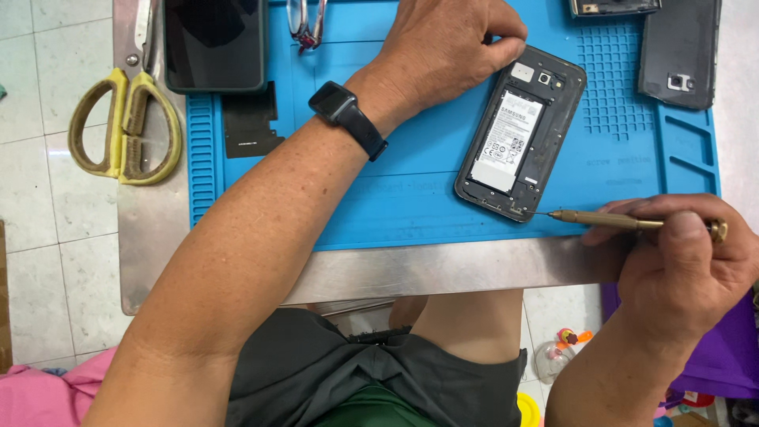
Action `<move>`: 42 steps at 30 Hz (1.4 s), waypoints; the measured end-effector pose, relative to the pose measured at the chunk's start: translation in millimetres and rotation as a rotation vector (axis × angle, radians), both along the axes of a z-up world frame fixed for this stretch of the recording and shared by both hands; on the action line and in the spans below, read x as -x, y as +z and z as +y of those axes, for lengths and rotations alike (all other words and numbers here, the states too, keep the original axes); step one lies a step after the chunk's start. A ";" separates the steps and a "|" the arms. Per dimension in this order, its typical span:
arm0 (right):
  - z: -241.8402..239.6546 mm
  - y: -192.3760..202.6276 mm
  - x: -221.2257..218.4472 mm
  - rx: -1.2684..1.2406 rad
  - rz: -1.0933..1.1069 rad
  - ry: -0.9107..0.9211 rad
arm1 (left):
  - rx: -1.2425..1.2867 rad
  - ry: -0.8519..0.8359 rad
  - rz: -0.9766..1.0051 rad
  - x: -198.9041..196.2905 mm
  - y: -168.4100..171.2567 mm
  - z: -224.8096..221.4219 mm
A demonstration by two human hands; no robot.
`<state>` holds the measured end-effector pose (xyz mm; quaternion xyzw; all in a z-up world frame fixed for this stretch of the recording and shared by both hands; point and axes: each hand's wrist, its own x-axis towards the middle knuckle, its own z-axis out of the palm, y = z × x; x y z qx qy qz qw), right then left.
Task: The person uses a screwdriver to remove screws from the back of a disassembled smartphone. They carefully unscrew multiple fasteners around the device's perimeter and place them on the blue work mat.
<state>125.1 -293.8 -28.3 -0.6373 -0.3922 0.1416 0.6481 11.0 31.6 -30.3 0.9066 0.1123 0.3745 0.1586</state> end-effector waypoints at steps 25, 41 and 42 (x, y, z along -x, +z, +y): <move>12.1 29.6 29.5 0.216 -0.183 0.058 | 0.064 -0.003 0.018 1.1 7.2 -2.9; 33.6 40.4 31.0 0.135 -0.390 0.252 | 0.000 0.051 0.049 -1.5 3.5 -3.2; 34.1 39.5 30.5 0.135 -0.377 0.253 | 0.018 0.051 0.068 -0.9 4.1 -3.0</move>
